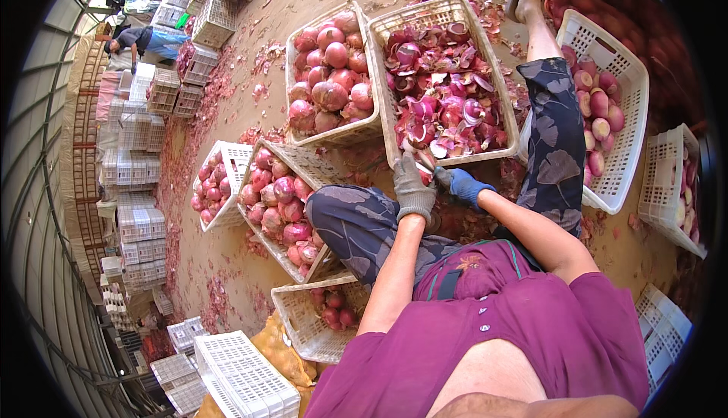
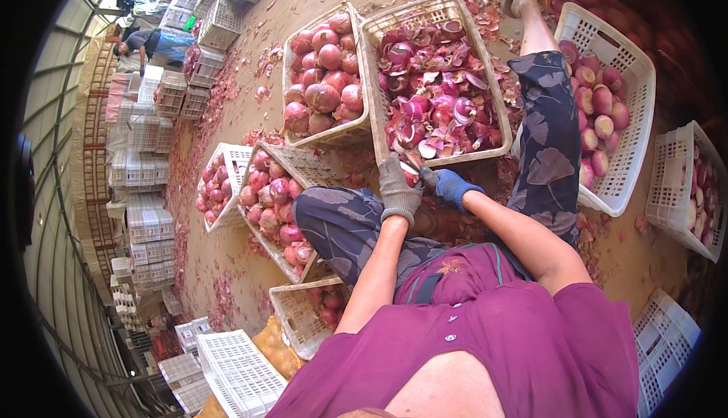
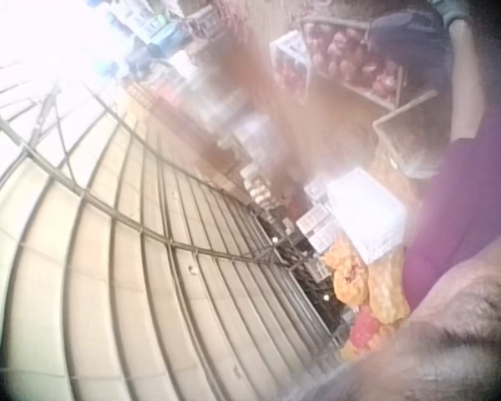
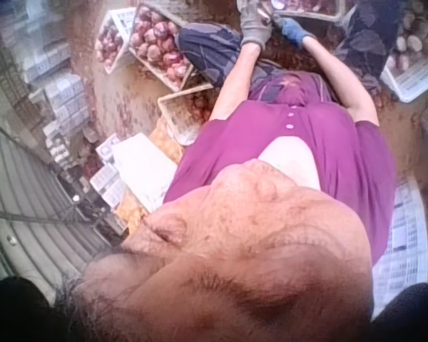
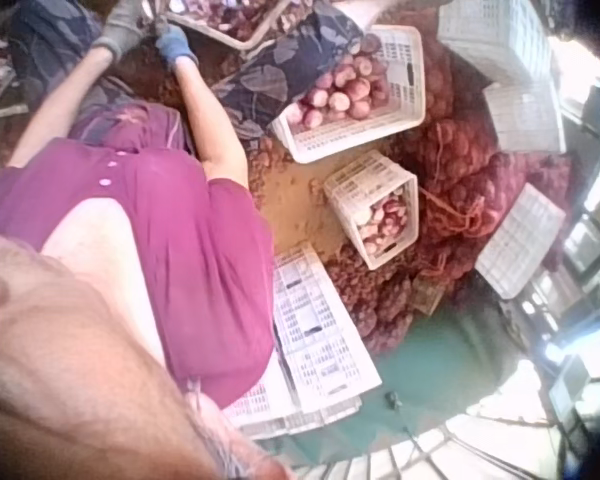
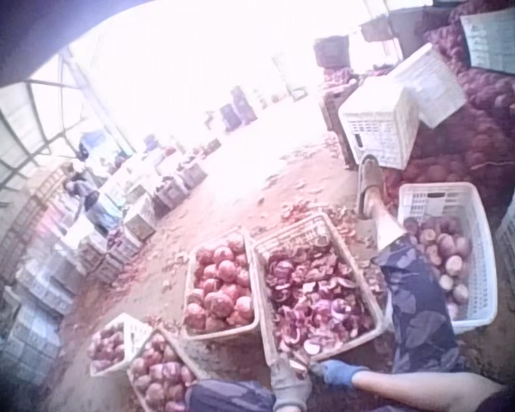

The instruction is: The person peels onions by hand using a small knife. They take an onion from a basket, cut off the ends, peel the outer skin, and place the peeled onion into a separate basket.

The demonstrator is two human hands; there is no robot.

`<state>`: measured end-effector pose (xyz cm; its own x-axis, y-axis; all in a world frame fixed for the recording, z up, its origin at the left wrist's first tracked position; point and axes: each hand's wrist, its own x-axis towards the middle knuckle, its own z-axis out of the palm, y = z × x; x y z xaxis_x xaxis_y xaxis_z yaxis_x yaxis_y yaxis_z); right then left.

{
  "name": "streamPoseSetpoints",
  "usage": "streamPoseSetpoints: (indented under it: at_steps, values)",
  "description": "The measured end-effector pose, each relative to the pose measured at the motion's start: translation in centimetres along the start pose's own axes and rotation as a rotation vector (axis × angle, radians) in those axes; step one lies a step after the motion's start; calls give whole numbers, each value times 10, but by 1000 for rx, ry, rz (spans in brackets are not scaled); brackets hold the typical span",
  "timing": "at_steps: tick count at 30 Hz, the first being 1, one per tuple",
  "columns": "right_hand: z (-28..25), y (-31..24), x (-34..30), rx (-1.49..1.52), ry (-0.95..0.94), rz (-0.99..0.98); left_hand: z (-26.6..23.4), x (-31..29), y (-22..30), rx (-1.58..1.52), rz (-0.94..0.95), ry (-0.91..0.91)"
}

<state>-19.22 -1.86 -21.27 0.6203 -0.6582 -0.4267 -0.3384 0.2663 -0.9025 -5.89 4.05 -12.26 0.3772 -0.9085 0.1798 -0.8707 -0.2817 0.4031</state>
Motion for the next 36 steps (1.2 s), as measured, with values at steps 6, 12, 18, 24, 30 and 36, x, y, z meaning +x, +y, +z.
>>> streamPoseSetpoints:
  at_steps: [6,12,18,24,30,36]
  values:
    - [-15,-24,-29,91,-66,128,-37,15,3,-507,-109,270]
    - [-27,-64,-36,415,-142,273,-132,54,11,-1199,-160,-17]
    - [-60,-177,-81,552,-318,15,-151,77,19,-1407,-205,-257]
    - [-82,-214,-78,470,-320,12,-123,98,24,-1526,-201,-354]
    - [-89,-198,-60,509,-368,70,-120,113,27,-1635,-334,-418]
    - [-54,-170,-59,706,-311,107,-105,123,15,-1893,-445,-375]
